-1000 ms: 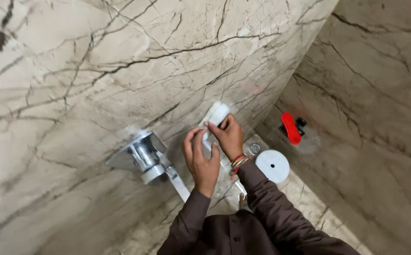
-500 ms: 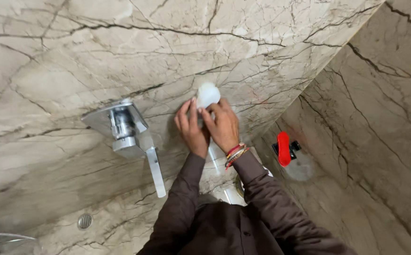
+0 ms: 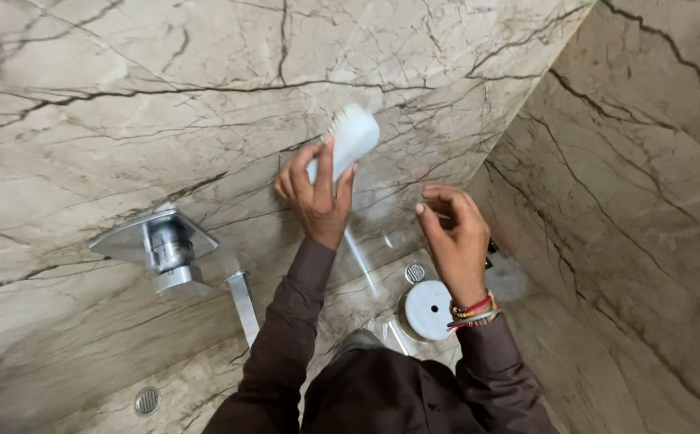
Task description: The person scrubs the marble-patterned bathroom wall and a chrome shower mixer using a white sponge and a brush.
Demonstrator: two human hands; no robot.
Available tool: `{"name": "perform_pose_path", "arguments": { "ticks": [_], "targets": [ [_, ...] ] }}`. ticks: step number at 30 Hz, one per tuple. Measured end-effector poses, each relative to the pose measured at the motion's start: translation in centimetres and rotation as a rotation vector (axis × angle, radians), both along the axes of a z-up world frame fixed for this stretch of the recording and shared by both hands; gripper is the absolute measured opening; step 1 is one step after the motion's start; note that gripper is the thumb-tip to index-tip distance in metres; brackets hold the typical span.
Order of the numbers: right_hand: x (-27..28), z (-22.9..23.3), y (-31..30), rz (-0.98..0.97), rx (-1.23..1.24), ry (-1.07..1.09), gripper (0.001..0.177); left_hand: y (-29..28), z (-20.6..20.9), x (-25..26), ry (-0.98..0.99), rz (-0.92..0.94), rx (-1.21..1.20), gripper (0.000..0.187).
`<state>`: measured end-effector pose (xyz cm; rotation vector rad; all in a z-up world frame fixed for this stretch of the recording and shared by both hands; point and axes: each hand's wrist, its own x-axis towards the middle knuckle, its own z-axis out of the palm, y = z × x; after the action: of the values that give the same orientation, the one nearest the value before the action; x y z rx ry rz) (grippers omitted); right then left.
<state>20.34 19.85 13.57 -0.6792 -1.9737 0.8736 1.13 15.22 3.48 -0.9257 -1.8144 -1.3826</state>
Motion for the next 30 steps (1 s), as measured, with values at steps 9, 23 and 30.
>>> {"name": "perform_pose_path", "arguments": {
  "ticks": [9, 23, 30],
  "targets": [
    [1.6, -2.3, 1.7, -0.034, -0.033, -0.056, 0.021, -3.0, -5.4, -0.3, 0.136, -0.136, -0.347, 0.061],
    [-8.6, -13.0, 3.6, 0.073, -0.785, -0.032, 0.032, -3.9, -6.4, 1.3, -0.077, -0.18, -0.292, 0.064],
    [-13.2, -11.3, 2.8, 0.106, -0.219, 0.386, 0.049, -5.6, -1.9, -0.2, -0.125, -0.333, -0.074, 0.066]
  ]
}}
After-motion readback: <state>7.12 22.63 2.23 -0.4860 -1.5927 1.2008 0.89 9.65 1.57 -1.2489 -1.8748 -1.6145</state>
